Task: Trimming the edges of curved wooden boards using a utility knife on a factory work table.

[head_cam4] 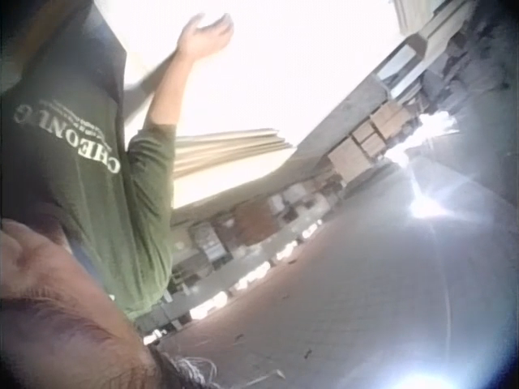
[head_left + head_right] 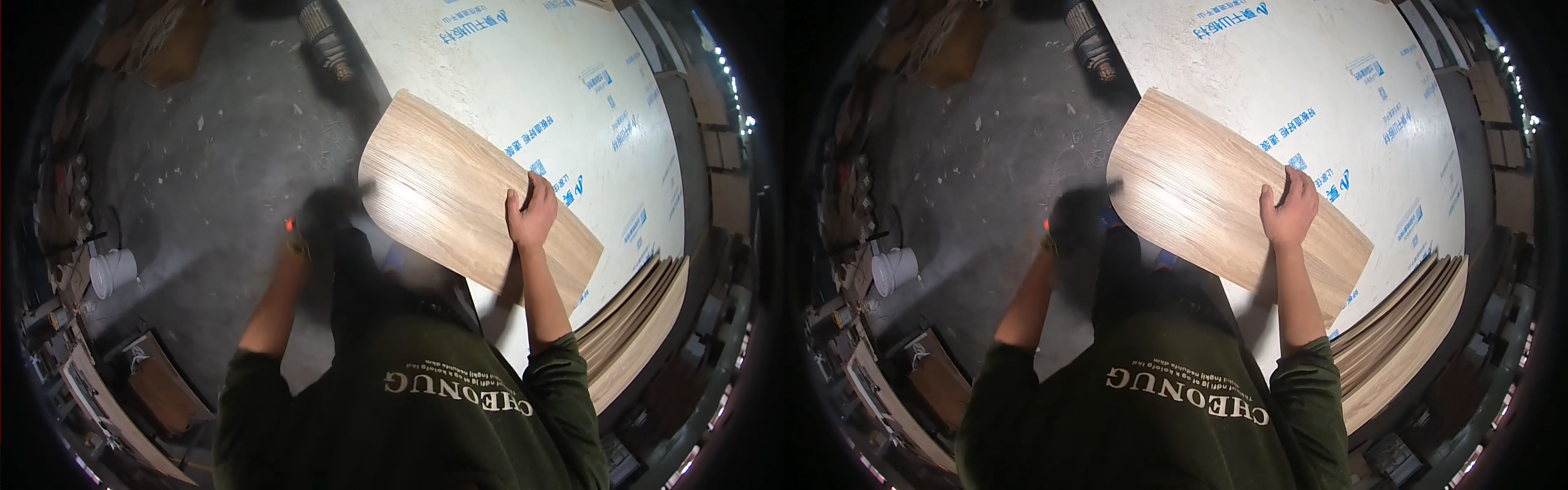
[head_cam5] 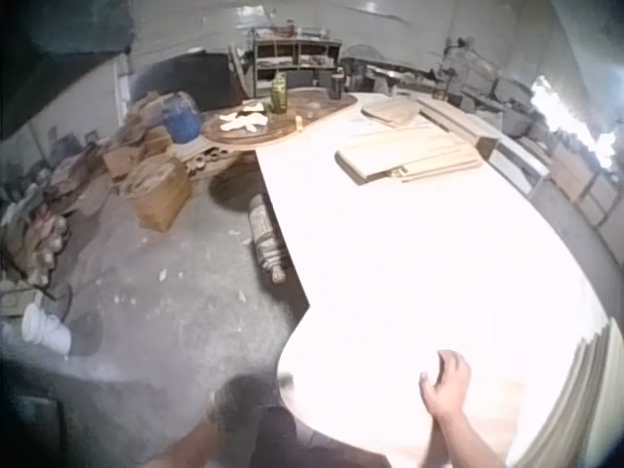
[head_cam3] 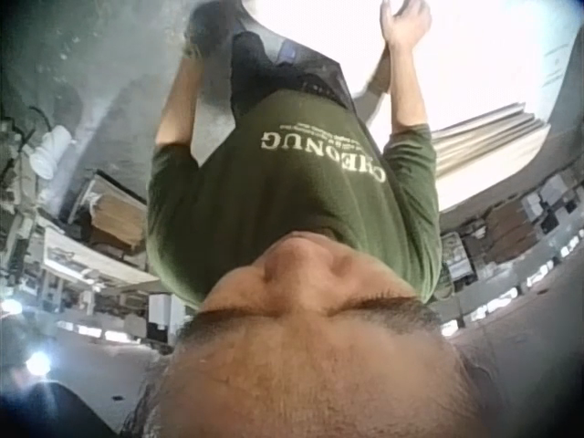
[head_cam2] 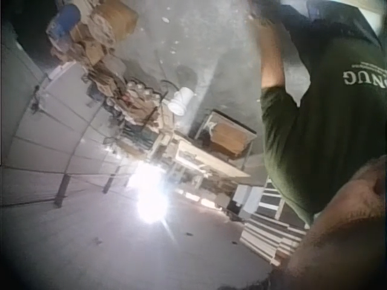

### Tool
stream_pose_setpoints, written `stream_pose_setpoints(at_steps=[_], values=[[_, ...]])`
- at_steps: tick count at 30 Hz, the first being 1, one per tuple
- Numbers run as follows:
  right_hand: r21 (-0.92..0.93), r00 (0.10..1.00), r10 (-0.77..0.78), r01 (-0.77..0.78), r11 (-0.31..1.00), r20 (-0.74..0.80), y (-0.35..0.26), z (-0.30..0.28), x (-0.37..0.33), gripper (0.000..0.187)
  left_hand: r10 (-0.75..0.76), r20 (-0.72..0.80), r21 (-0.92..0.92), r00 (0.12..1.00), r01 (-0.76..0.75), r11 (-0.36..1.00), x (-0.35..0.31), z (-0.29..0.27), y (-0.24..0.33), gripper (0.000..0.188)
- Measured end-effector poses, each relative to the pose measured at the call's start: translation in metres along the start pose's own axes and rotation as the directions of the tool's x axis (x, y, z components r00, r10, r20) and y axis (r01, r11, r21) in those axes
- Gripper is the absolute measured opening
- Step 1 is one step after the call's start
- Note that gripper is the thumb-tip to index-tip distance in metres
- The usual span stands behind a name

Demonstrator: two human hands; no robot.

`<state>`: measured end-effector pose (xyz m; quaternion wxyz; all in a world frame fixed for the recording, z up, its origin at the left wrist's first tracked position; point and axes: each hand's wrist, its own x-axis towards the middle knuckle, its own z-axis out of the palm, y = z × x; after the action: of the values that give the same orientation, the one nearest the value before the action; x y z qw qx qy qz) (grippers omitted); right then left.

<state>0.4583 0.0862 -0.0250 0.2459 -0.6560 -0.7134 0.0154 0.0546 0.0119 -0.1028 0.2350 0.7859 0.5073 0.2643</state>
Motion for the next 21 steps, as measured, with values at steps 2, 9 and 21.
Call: stream_pose_setpoints(at_steps=[2, 9, 21], values=[[0.026, 0.999, -0.040, 0.040, 0.999, 0.001, -0.011, 0.007, 0.005, 0.053, 0.039, -0.170, 0.197, 0.985, -0.005, 0.980, -0.100, 0.060, -0.012, 0.042], [-0.025, 1.000, -0.006, 0.007, 1.000, 0.015, 0.000, 0.003, -0.002, 0.053, -0.010, -0.146, 0.201, 0.989, 0.039, 0.979, 0.033, -0.044, 0.063, 0.033], [-0.003, 0.999, -0.002, 0.002, 1.000, -0.033, -0.002, 0.006, 0.000, 0.052, -0.214, -0.066, 0.029, 0.975, 0.217, 0.976, -0.037, 0.010, 0.183, 0.015]])
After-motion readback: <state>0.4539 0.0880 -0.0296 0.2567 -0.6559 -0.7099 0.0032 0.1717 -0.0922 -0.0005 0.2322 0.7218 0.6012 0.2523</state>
